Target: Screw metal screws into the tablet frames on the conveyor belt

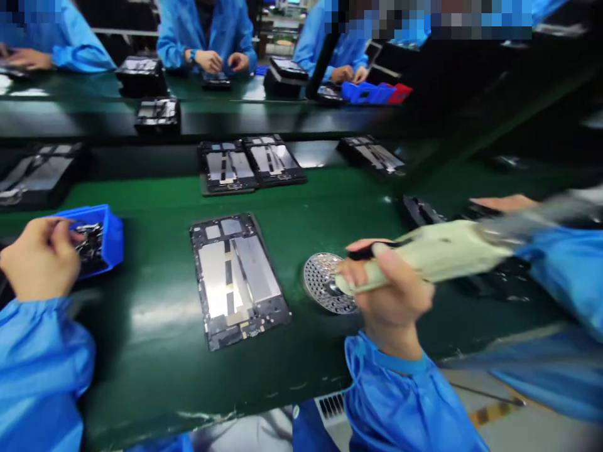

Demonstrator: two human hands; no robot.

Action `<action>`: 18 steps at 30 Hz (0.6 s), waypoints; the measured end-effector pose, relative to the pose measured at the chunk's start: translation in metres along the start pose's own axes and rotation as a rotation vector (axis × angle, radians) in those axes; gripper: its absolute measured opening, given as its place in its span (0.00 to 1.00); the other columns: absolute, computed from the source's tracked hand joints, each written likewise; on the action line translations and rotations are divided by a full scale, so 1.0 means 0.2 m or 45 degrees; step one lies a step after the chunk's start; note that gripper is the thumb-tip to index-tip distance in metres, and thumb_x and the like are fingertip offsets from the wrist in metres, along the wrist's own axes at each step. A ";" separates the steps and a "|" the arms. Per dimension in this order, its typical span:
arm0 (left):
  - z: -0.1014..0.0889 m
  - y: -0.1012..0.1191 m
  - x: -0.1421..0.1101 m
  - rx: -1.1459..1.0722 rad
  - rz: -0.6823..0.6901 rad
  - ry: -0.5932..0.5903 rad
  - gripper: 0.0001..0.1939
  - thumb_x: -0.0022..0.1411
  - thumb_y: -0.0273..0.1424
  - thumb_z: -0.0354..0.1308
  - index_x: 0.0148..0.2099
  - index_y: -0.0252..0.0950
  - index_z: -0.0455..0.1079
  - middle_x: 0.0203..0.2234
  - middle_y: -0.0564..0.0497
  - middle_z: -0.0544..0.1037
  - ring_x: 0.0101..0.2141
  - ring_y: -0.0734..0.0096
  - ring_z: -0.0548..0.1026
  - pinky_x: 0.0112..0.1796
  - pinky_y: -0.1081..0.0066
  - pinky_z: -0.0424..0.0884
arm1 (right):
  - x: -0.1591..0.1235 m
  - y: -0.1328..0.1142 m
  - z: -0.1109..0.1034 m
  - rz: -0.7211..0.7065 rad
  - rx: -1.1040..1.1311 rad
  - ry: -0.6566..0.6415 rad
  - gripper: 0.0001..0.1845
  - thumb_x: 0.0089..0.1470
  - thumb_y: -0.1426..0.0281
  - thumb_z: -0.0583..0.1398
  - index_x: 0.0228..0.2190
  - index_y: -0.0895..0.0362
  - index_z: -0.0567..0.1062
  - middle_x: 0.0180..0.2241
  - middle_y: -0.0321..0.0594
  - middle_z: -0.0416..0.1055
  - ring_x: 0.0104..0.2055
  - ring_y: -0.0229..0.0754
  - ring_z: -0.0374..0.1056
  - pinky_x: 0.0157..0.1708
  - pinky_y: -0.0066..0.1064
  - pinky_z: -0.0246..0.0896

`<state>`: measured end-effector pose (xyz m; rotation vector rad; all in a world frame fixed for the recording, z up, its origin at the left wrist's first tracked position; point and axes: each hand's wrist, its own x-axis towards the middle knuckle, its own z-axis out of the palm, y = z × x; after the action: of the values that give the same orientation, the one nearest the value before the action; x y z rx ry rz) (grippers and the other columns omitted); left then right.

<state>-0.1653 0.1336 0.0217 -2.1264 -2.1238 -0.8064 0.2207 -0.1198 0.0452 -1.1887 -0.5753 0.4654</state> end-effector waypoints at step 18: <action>-0.03 0.41 -0.35 -0.815 0.406 -0.523 0.07 0.68 0.35 0.62 0.43 0.36 0.74 0.28 0.55 0.82 0.26 0.72 0.78 0.37 0.73 0.72 | -0.33 0.04 0.36 0.166 0.046 -0.557 0.19 0.52 0.51 0.70 0.30 0.54 0.80 0.12 0.29 0.62 0.13 0.37 0.59 0.18 0.33 0.60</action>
<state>-0.0861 0.0608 0.0272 -3.0854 -1.7286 -1.2173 0.1237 -0.1062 0.0453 -1.0978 -0.8622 0.8551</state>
